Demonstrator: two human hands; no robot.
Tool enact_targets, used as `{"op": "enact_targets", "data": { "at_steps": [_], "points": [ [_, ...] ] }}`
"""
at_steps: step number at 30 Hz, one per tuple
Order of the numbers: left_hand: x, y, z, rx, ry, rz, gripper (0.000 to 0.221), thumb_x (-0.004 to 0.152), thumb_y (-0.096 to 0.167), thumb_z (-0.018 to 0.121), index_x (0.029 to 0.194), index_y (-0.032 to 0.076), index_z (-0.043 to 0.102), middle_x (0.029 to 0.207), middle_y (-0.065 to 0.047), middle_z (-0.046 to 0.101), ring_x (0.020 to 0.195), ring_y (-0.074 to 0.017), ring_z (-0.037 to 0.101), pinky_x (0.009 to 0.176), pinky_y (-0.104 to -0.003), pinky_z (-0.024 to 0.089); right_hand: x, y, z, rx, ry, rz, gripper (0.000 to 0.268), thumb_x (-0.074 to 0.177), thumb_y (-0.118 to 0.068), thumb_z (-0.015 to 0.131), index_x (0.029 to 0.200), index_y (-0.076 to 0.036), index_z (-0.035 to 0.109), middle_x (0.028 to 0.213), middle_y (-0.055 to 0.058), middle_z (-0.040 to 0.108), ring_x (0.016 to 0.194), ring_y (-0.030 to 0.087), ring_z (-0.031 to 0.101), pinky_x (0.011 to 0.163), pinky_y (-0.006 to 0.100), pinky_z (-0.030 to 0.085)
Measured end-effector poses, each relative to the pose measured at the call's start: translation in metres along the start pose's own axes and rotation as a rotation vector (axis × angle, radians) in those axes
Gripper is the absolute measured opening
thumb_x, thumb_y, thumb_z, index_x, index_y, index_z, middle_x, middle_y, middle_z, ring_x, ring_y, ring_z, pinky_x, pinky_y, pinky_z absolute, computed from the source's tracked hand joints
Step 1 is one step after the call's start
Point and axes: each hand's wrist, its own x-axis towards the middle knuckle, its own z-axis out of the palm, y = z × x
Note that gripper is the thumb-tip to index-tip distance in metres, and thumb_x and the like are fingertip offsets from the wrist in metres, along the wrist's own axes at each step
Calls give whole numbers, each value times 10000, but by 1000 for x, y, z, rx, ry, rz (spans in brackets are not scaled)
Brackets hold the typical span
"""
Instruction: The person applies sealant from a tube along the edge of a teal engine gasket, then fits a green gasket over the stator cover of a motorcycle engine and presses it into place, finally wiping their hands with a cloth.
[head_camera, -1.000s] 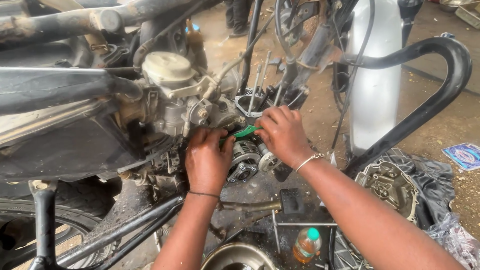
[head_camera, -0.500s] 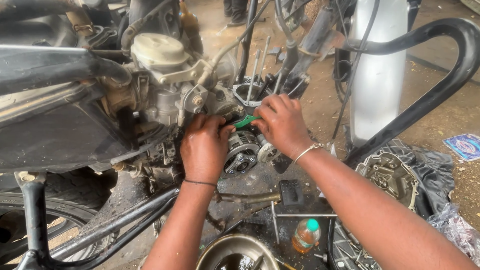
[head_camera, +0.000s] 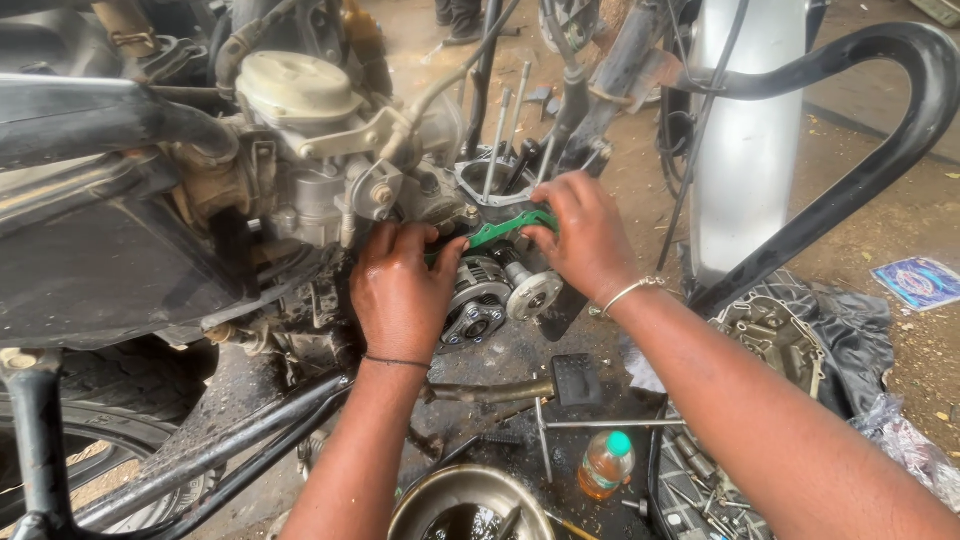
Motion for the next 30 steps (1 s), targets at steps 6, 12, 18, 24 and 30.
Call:
{"op": "enact_targets", "data": {
  "at_steps": [6, 12, 18, 24, 30],
  "points": [
    [0, 4, 5, 18, 33, 15, 446, 732, 440, 908, 866, 57, 723, 881, -90, 663, 812, -310, 655, 693, -448, 529, -15, 29, 6, 38, -125, 221, 448, 748, -227, 881, 1076, -60, 626, 1057, 89, 650, 987, 246, 654, 882, 364, 522],
    [0, 3, 7, 16, 35, 11, 429, 730, 416, 908, 872, 62, 712, 894, -84, 658, 828, -306, 654, 704, -452, 524, -21, 39, 7, 89, -170, 341, 423, 742, -254, 894, 1000, -69, 613, 1011, 83, 672, 941, 223, 673, 831, 363, 539],
    [-1, 5, 10, 32, 30, -2, 406, 740, 390, 917, 866, 70, 700, 895, -80, 646, 828, -299, 649, 704, -460, 514, -24, 36, 10, 147, -99, 333, 330, 788, -171, 872, 973, -56, 624, 962, 78, 685, 883, 216, 693, 764, 358, 557],
    [-3, 16, 15, 67, 53, 64, 398, 759, 401, 899, 870, 85, 685, 911, -73, 628, 877, -301, 632, 736, -474, 495, -27, 40, 16, 205, -47, 303, 277, 820, -103, 834, 1016, -40, 649, 971, 90, 710, 872, 211, 724, 777, 339, 577],
    [-4, 42, 14, 60, 27, 160, 337, 802, 371, 870, 905, 107, 689, 949, -73, 607, 921, -304, 606, 758, -478, 466, -31, 53, 22, 286, -23, 292, 206, 868, -47, 773, 1047, -24, 674, 989, 109, 738, 893, 217, 742, 784, 333, 591]
  ]
}}
